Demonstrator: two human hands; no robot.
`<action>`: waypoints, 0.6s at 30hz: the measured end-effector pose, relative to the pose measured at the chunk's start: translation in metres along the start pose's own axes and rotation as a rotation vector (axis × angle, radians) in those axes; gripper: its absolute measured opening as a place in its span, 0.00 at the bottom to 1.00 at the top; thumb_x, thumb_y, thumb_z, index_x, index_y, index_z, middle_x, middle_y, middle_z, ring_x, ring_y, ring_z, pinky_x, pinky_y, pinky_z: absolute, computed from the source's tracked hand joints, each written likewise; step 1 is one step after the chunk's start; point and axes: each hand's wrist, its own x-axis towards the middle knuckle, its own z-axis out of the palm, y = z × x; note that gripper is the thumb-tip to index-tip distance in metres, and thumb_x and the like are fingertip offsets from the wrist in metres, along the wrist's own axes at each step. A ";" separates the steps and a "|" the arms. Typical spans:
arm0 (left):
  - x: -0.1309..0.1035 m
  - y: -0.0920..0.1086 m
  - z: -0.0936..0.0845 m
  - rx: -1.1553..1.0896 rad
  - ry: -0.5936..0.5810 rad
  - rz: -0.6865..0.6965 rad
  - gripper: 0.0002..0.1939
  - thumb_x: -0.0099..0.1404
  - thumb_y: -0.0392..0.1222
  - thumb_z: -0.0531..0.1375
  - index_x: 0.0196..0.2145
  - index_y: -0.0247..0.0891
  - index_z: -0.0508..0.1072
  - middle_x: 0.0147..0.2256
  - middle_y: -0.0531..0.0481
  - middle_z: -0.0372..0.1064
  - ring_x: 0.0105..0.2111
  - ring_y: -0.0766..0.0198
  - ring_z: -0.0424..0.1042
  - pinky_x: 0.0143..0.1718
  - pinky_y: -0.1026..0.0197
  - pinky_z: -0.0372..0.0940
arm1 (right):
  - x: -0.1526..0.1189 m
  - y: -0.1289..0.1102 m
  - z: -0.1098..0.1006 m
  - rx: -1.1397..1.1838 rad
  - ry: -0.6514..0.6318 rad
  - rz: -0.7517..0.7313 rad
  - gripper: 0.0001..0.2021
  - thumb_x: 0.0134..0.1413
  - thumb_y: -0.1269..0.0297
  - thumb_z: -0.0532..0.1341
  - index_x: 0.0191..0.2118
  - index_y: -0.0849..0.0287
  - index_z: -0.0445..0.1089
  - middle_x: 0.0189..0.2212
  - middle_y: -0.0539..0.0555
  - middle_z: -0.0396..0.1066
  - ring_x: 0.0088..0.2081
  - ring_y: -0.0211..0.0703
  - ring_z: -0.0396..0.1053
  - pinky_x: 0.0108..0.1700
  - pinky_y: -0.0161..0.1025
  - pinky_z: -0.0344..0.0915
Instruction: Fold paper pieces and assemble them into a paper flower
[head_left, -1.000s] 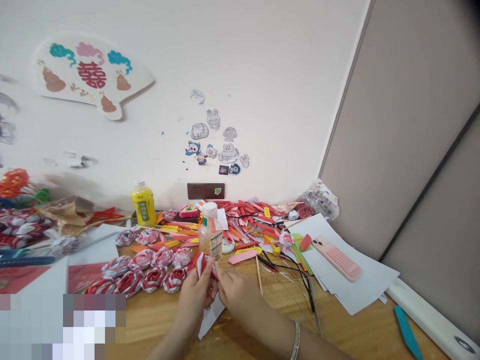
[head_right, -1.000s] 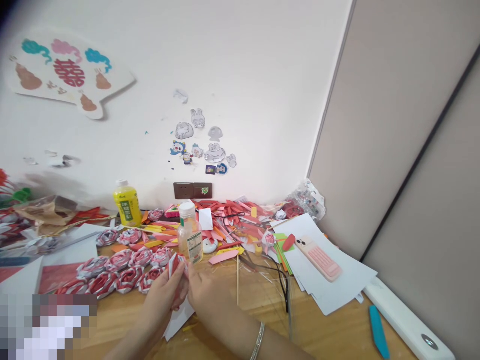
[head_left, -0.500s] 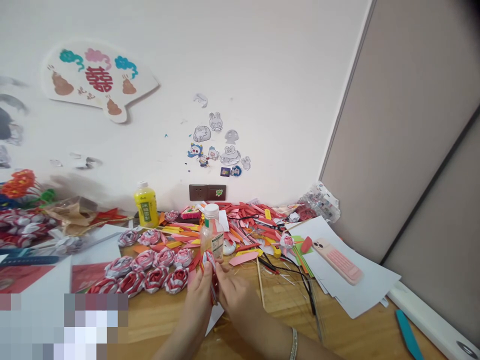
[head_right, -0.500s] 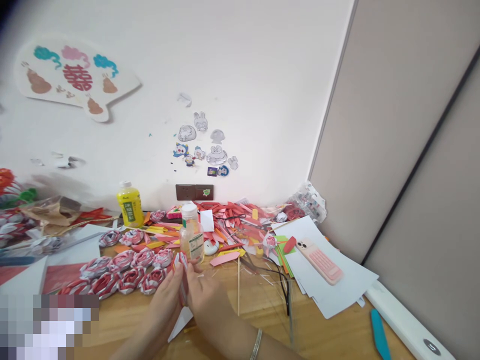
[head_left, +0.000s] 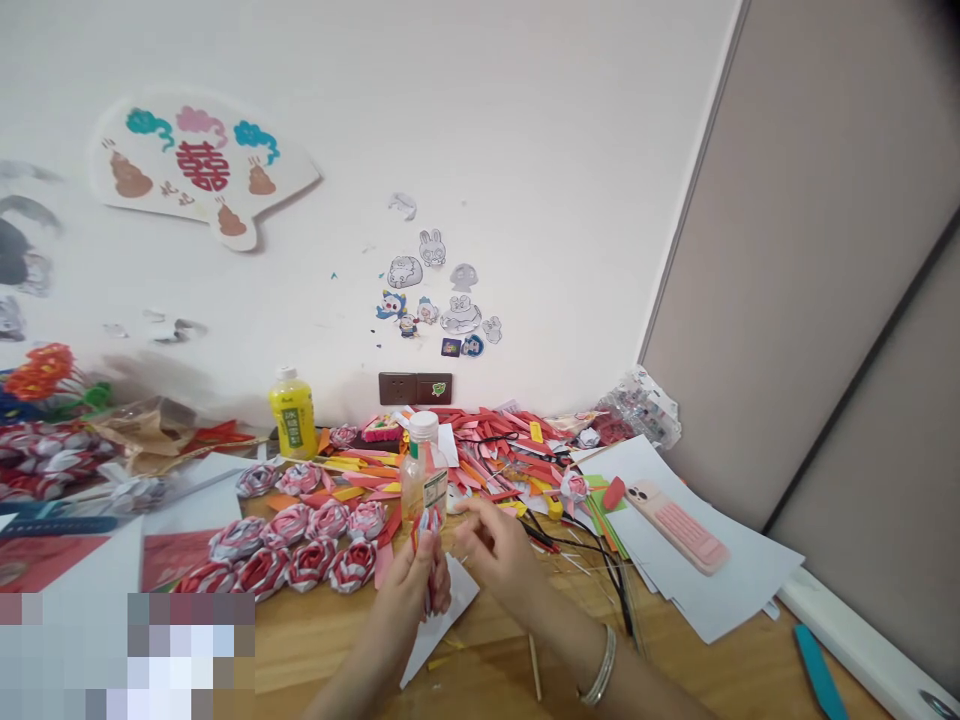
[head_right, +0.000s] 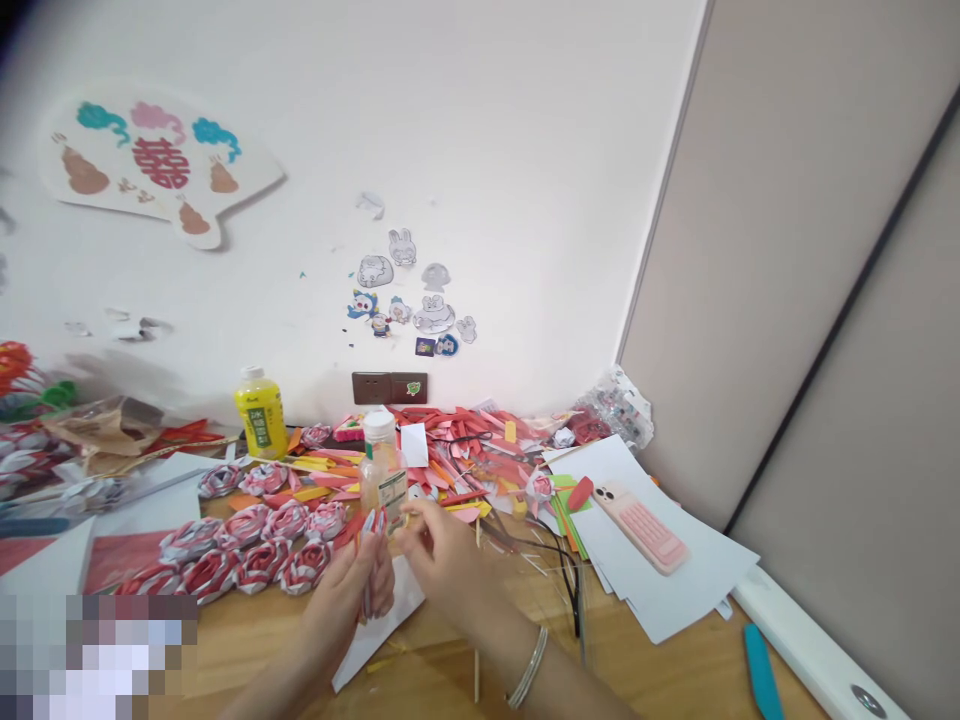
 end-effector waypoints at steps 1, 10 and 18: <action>-0.001 0.000 0.001 0.016 -0.073 -0.026 0.24 0.49 0.63 0.57 0.16 0.39 0.55 0.10 0.63 0.50 0.09 0.76 0.49 0.11 0.70 0.47 | 0.003 0.000 -0.005 0.118 -0.046 0.047 0.16 0.59 0.59 0.49 0.46 0.59 0.65 0.29 0.52 0.68 0.32 0.38 0.66 0.34 0.32 0.63; -0.015 0.009 -0.005 0.193 -0.436 -0.248 0.21 0.56 0.61 0.50 0.23 0.39 0.58 0.13 0.64 0.48 0.11 0.76 0.43 0.12 0.70 0.39 | 0.009 0.011 -0.017 0.866 -0.454 0.366 0.22 0.47 0.53 0.61 0.44 0.65 0.68 0.17 0.45 0.57 0.17 0.27 0.51 0.20 0.27 0.50; -0.013 0.013 0.000 0.432 -0.320 -0.089 0.21 0.58 0.60 0.47 0.27 0.39 0.63 0.14 0.61 0.53 0.11 0.73 0.49 0.11 0.69 0.45 | 0.009 0.009 -0.012 1.005 -0.337 0.438 0.16 0.47 0.54 0.61 0.30 0.65 0.69 0.13 0.45 0.58 0.15 0.28 0.53 0.20 0.28 0.48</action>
